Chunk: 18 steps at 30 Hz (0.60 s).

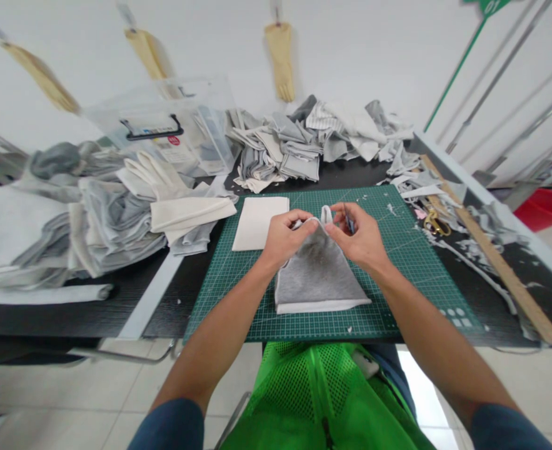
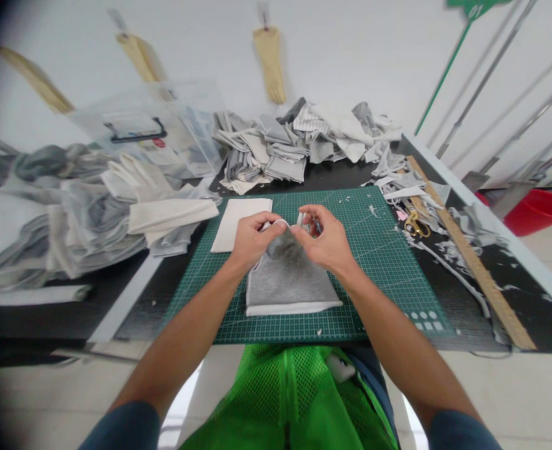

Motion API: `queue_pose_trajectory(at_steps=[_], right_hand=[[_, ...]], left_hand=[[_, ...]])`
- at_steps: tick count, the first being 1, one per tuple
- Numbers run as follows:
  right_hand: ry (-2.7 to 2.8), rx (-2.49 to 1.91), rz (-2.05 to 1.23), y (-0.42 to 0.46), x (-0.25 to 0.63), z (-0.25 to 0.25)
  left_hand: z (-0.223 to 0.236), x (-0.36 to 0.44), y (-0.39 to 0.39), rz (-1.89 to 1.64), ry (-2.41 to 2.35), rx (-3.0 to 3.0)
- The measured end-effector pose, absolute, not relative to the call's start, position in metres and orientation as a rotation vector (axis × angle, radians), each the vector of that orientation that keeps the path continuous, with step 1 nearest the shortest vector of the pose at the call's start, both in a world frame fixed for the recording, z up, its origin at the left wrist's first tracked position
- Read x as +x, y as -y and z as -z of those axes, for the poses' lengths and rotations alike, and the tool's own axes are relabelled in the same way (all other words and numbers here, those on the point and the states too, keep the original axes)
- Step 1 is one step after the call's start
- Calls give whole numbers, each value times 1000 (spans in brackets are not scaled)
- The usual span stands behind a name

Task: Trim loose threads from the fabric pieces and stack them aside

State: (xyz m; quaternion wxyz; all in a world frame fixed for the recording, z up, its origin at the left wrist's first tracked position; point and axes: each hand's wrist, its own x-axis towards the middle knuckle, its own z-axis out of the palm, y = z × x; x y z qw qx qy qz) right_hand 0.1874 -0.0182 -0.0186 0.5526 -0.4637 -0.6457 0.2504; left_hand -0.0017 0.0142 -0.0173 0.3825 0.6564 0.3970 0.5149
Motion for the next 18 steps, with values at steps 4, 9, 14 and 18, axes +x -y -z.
queue_pose_trajectory(at_steps=[4, 9, 14, 18], right_hand=[[1584, -1094, -691, 22, 181, 16], [1506, -1125, -705, 23, 182, 15], [1379, -1085, -841, 21, 184, 16], [1278, -1048, -902, 18, 185, 20]], left_hand=[[19, -1, -15, -1270, -931, 1666], [19, -1, -17, -1200, -913, 1579], [14, -5, -20, -1198, -870, 1532], [12, -11, -22, -1130, -814, 1553]])
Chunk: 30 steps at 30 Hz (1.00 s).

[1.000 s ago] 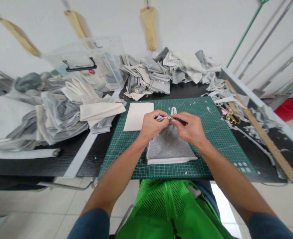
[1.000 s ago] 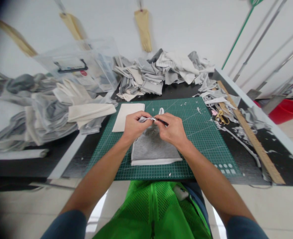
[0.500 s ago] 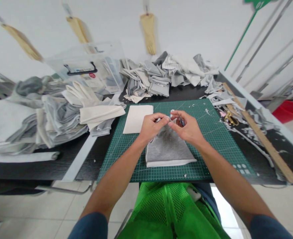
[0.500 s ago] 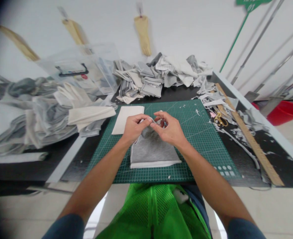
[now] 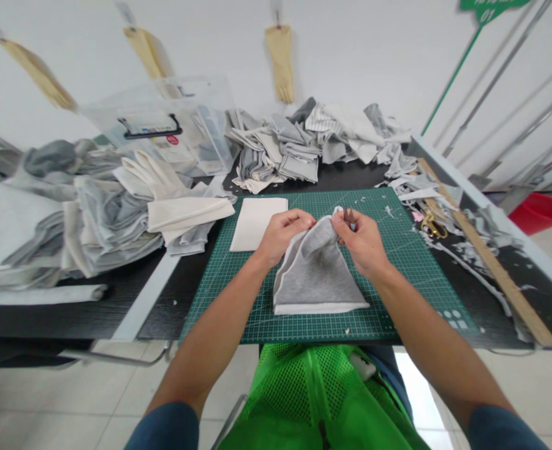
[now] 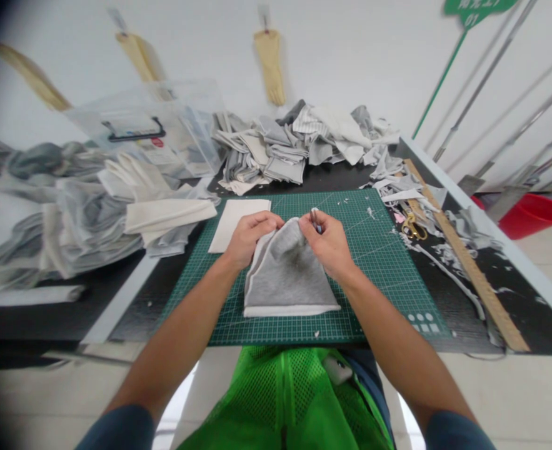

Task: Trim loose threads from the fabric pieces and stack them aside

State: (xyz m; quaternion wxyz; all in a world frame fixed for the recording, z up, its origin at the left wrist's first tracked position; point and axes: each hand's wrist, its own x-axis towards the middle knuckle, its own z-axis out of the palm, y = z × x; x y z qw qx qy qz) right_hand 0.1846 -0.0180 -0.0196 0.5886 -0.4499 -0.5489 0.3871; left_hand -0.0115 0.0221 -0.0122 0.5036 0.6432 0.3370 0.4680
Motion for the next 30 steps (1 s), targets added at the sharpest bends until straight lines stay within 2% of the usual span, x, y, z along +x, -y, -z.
queue_pose_trajectory(at_steps=[7, 13, 21, 30], right_hand=[[1185, -1033, -905, 11, 189, 24], [1158, -1047, -826, 7, 195, 26], [1475, -1106, -474, 20, 189, 14], [1735, -1049, -474, 23, 186, 20]], left_hand=[[12, -19, -29, -1053, -761, 1910], [16, -20, -28, -976, -811, 1798], [16, -9, -24, -1197, -715, 1732], [19, -1, -17, -1378, -948, 1663]])
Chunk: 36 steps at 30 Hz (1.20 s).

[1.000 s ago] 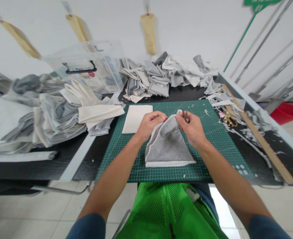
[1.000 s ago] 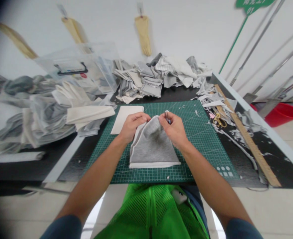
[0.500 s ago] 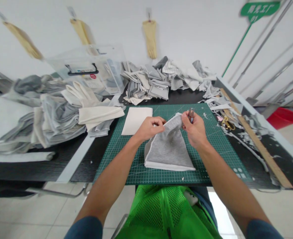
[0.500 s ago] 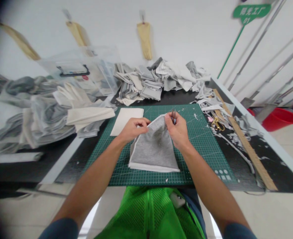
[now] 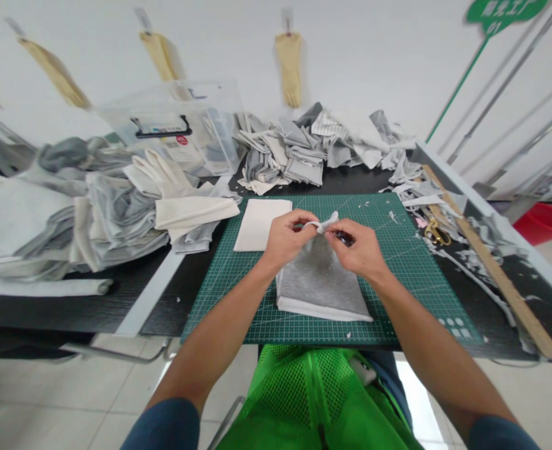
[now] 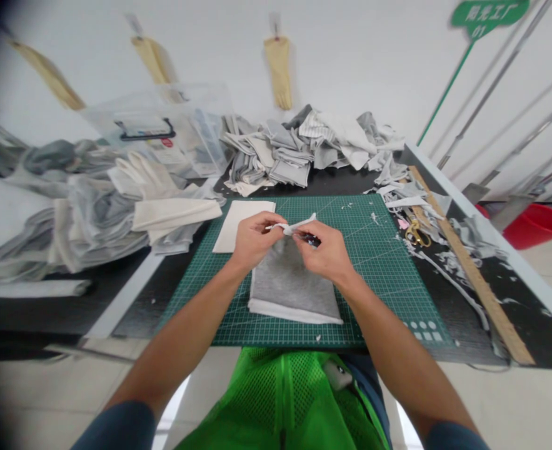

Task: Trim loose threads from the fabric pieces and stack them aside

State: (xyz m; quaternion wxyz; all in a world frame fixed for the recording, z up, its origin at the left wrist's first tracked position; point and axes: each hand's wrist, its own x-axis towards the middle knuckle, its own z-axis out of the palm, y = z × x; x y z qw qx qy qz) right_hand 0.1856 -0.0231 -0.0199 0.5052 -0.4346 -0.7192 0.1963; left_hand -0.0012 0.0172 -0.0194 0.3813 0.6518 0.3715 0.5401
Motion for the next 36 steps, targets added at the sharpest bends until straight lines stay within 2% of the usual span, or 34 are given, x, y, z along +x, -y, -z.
queue_pose_trajectory(at_steps=[10, 36], right_hand=[[1777, -994, -260, 29, 188, 11], [1811, -995, -208, 26, 188, 16]], left_hand=[[19, -2, -13, -1466, -1045, 1788], [16, -3, -9, -1492, -1090, 2046]])
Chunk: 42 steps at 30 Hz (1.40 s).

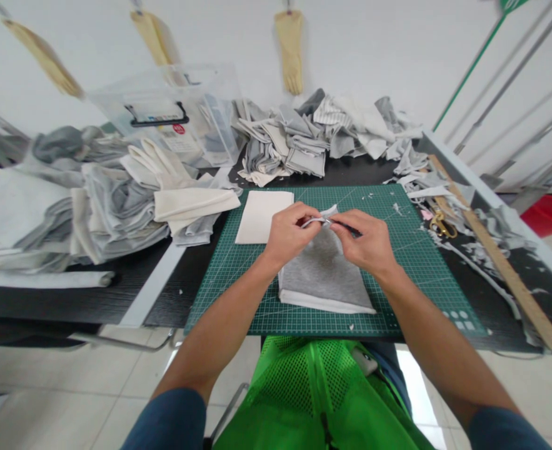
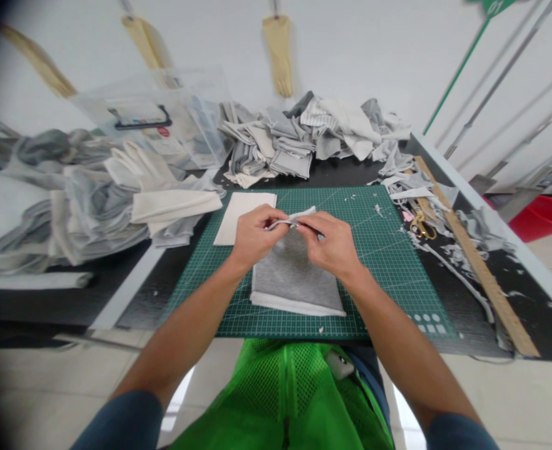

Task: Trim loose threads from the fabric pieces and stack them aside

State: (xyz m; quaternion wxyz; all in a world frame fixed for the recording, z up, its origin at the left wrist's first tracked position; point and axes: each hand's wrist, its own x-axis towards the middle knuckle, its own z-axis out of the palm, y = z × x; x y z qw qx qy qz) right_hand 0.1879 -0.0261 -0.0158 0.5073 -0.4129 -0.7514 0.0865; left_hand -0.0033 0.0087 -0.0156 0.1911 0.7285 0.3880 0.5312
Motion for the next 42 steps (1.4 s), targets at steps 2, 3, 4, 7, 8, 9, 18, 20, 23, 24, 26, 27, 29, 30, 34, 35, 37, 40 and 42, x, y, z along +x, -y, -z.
queue_pose_trajectory(at_steps=[2, 3, 4, 7, 8, 9, 18, 20, 23, 24, 26, 27, 29, 30, 34, 35, 37, 40, 42], right_hand=[[1751, -1035, -214, 26, 188, 16], [1710, -1055, -227, 25, 188, 16], [1669, -1072, -255, 25, 188, 17], [1620, -1110, -425, 23, 184, 22], [1627, -1120, -489, 22, 182, 24], [1638, -1128, -544, 22, 180, 25], [1455, -1129, -610, 19, 181, 20], [1342, -1115, -639, 13, 188, 23], [1239, -1098, -672, 7, 196, 26], [1225, -1092, -675, 6, 198, 26], [1218, -1078, -666, 6, 200, 25], [1224, -1074, -654, 6, 200, 25], [1253, -1076, -619, 7, 200, 24], [1271, -1080, -600, 8, 199, 24], [1305, -1090, -540, 7, 198, 25], [1299, -1088, -532, 6, 198, 25], [1269, -1078, -538, 5, 199, 26], [1173, -1062, -570, 0, 203, 27], [1095, -1068, -560, -3, 210, 28]], left_hand=[[15, -3, -8, -1476, -1102, 2036], [14, -3, -8, -1468, -1105, 2028], [14, -3, -8, -1457, -1105, 2017], [17, -1, -9, -1403, -1089, 1938], [18, 0, -10, -1380, -1083, 1897], [20, 1, -11, -1361, -1076, 1852], [22, -3, -20, -1158, -989, 1778], [21, -6, -23, -1083, -956, 1750], [21, -9, -26, -1029, -859, 1607], [20, -10, -27, -1018, -829, 1551], [19, -11, -27, -1006, -792, 1458], [18, -11, -27, -1002, -784, 1430], [16, -11, -25, -998, -777, 1410], [15, -11, -24, -998, -772, 1411], [11, -15, -22, -986, -702, 1439], [11, -16, -22, -975, -678, 1453], [12, -18, -25, -950, -664, 1488], [18, -21, -31, -922, -794, 1557], [22, -22, -35, -901, -947, 1608]])
